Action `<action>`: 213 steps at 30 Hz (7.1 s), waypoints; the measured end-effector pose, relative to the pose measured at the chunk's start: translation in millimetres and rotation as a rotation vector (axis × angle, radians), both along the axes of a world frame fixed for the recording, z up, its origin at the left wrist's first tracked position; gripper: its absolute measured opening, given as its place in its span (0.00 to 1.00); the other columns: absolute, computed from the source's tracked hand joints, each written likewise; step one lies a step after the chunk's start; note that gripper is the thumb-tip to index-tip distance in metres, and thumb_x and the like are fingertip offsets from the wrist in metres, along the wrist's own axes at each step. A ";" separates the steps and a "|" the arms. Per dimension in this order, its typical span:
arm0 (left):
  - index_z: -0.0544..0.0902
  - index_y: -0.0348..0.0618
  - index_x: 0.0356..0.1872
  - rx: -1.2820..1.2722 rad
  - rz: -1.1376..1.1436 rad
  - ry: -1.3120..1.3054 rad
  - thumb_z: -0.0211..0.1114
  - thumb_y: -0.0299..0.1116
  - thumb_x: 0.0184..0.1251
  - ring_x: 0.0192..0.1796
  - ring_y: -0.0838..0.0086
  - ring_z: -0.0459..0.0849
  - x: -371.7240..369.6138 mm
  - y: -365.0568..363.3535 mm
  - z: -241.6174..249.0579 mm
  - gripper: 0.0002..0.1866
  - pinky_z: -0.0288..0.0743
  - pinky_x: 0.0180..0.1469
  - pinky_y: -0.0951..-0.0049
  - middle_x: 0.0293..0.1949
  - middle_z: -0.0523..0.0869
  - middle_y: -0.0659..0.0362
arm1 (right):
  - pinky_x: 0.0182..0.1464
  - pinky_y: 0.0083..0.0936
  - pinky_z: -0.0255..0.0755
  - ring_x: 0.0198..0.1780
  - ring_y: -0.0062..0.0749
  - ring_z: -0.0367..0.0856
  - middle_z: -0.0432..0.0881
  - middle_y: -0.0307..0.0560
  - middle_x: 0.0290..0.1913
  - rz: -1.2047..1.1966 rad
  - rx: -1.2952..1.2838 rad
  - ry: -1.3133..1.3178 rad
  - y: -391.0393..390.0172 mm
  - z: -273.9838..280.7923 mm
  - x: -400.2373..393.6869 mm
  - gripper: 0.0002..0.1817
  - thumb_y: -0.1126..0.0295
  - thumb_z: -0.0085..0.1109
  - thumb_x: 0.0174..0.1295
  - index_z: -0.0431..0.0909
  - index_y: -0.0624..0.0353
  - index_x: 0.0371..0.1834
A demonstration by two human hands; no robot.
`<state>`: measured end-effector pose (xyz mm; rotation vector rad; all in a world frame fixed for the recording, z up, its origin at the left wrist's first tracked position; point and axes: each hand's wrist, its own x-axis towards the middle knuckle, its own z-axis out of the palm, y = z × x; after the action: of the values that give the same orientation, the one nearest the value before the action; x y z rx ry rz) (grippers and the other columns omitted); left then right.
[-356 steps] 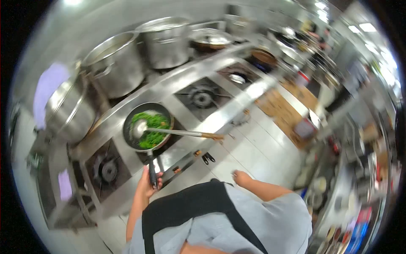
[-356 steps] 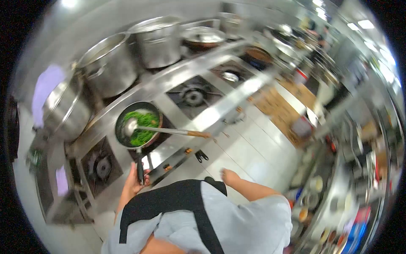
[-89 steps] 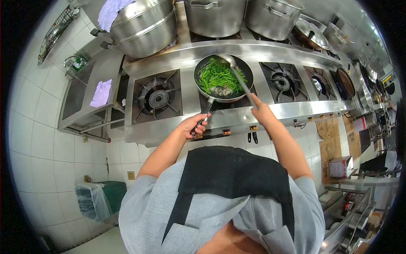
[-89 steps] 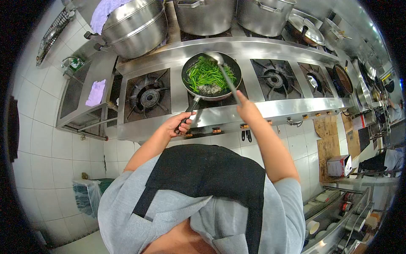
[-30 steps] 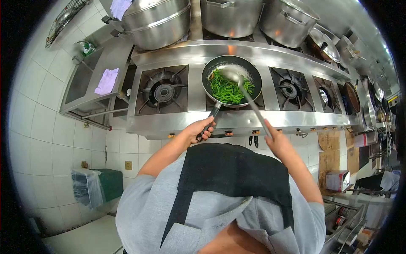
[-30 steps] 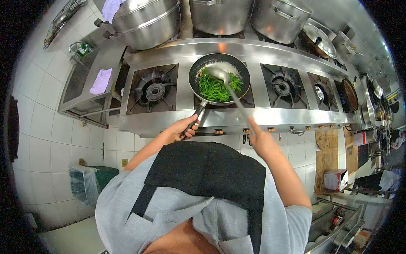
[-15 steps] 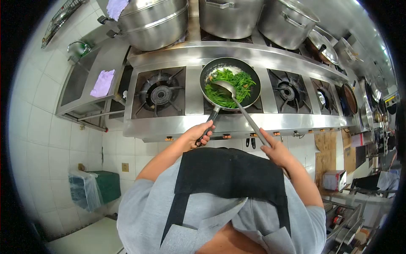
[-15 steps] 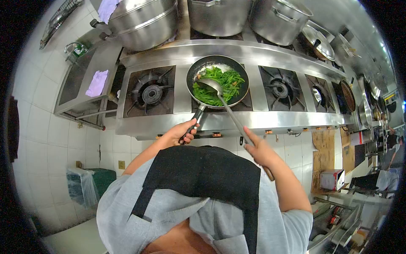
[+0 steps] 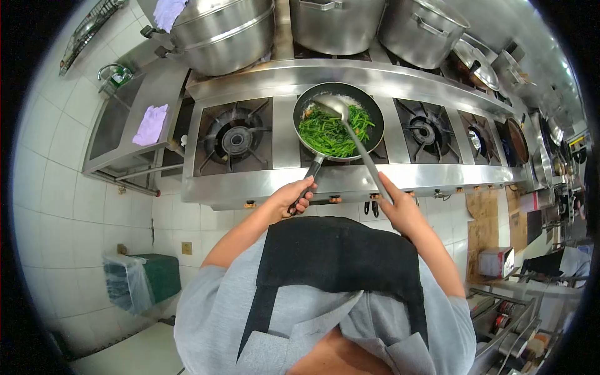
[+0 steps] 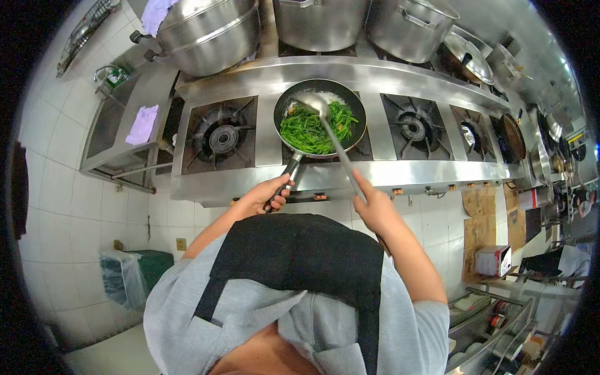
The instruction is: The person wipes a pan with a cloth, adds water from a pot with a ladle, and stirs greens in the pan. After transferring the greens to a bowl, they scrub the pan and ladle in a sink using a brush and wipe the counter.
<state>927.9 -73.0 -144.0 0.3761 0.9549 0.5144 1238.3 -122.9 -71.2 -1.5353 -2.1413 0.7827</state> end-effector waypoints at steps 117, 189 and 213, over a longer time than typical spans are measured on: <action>0.73 0.47 0.57 0.180 -0.268 0.324 0.55 0.51 0.73 0.16 0.88 0.62 -55.5 59.0 9.6 0.22 0.57 0.14 0.87 0.22 0.69 0.69 | 0.36 0.43 0.78 0.32 0.46 0.83 0.82 0.51 0.35 0.143 0.158 -0.875 74.3 62.1 123.5 0.39 0.74 0.56 0.56 0.61 0.30 0.72; 0.71 0.46 0.50 -0.082 0.051 -0.296 0.58 0.43 0.72 0.21 0.88 0.67 -11.3 7.8 -11.2 0.15 0.60 0.16 0.89 0.30 0.74 0.66 | 0.47 0.50 0.74 0.42 0.64 0.81 0.81 0.71 0.38 -0.066 -0.258 -0.162 1.6 -29.8 7.7 0.40 0.65 0.56 0.59 0.50 0.46 0.76; 0.69 0.41 0.52 -0.055 0.085 -0.211 0.57 0.39 0.73 0.19 0.88 0.64 -13.7 15.1 -11.9 0.15 0.55 0.14 0.88 0.29 0.73 0.65 | 0.52 0.45 0.73 0.46 0.62 0.80 0.81 0.71 0.43 -0.172 -0.217 -0.168 8.3 -18.4 38.8 0.38 0.68 0.56 0.59 0.54 0.46 0.75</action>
<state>914.2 -57.9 -155.9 0.2275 0.7811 0.5921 1277.1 -114.6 -89.6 -1.9298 -2.0578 0.8768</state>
